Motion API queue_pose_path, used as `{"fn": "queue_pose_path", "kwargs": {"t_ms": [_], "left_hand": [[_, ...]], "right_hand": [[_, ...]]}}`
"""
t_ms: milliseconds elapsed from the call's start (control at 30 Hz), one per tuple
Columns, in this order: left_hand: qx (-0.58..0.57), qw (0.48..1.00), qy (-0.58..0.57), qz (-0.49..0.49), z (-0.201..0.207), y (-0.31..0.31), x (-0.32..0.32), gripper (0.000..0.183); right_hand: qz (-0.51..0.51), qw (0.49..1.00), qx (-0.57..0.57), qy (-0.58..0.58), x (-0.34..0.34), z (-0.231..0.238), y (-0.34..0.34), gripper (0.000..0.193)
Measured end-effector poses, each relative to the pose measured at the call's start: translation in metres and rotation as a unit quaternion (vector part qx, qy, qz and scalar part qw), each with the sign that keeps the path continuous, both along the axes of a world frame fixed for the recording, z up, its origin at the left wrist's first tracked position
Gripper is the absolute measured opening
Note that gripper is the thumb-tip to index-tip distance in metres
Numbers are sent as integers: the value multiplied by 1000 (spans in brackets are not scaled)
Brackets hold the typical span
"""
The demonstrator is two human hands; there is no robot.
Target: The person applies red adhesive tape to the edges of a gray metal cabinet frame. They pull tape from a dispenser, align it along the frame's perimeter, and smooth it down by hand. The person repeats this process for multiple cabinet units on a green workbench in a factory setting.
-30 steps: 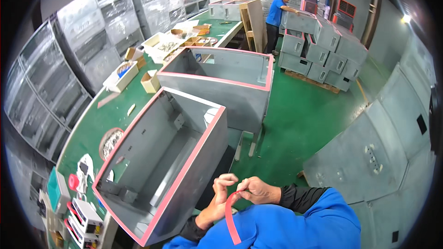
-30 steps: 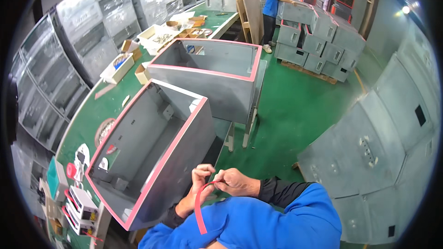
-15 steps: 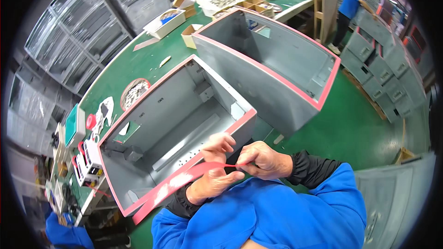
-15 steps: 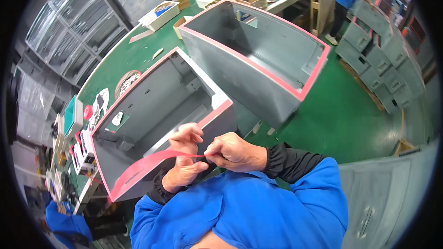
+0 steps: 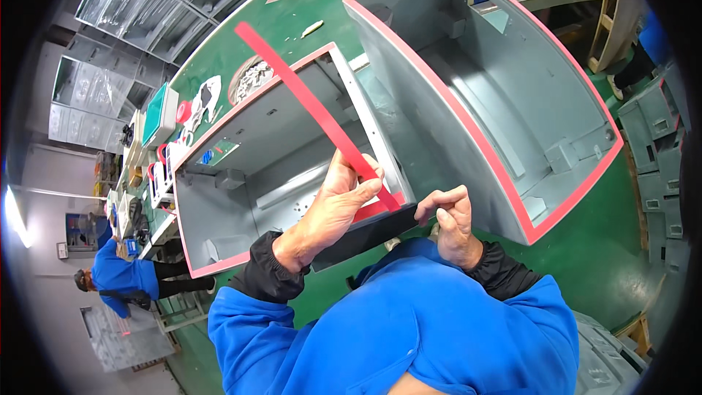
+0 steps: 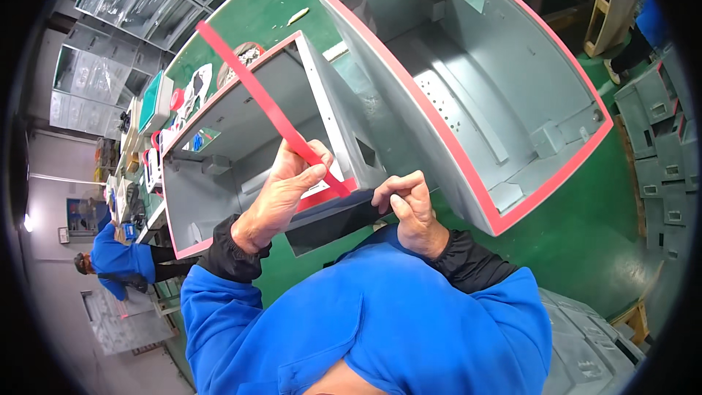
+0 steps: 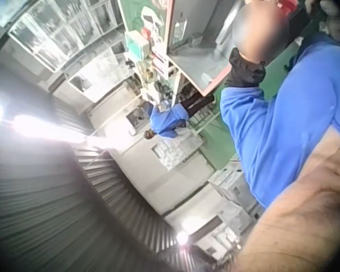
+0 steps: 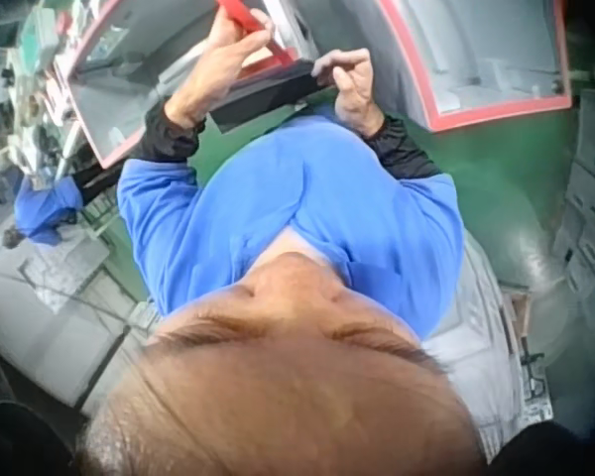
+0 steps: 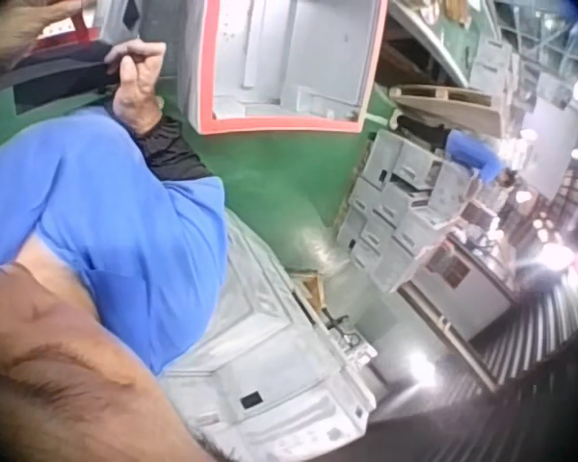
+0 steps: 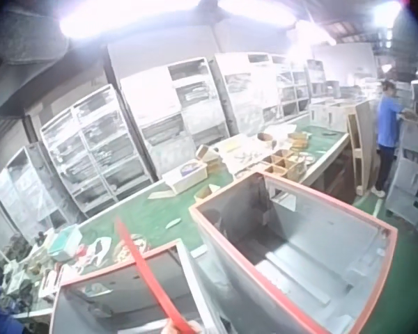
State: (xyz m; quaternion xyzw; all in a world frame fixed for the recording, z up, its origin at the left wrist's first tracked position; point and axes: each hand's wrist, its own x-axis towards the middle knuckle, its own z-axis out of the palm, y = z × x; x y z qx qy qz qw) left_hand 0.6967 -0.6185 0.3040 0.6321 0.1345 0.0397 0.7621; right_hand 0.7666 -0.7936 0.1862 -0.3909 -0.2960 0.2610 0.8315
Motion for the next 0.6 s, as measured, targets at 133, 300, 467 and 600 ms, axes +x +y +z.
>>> {"fn": "queue_pose_path", "kwargs": {"t_ms": [133,300,467,600], "left_hand": [[12,999,23,-21,-9,4,8,41],[16,999,13,-26,-17,5,11,51],[14,999,9,-33,-19,9,15,54],[7,999,-10,-34,-21,9,17,54]], "right_hand": [[21,1000,-10,-10,4,-10,-2,18],[45,999,-8,7,6,-9,3,20],[12,994,4,-113,6,-7,14,30],[-42,973,-27,-227,13,-4,22,39]]}}
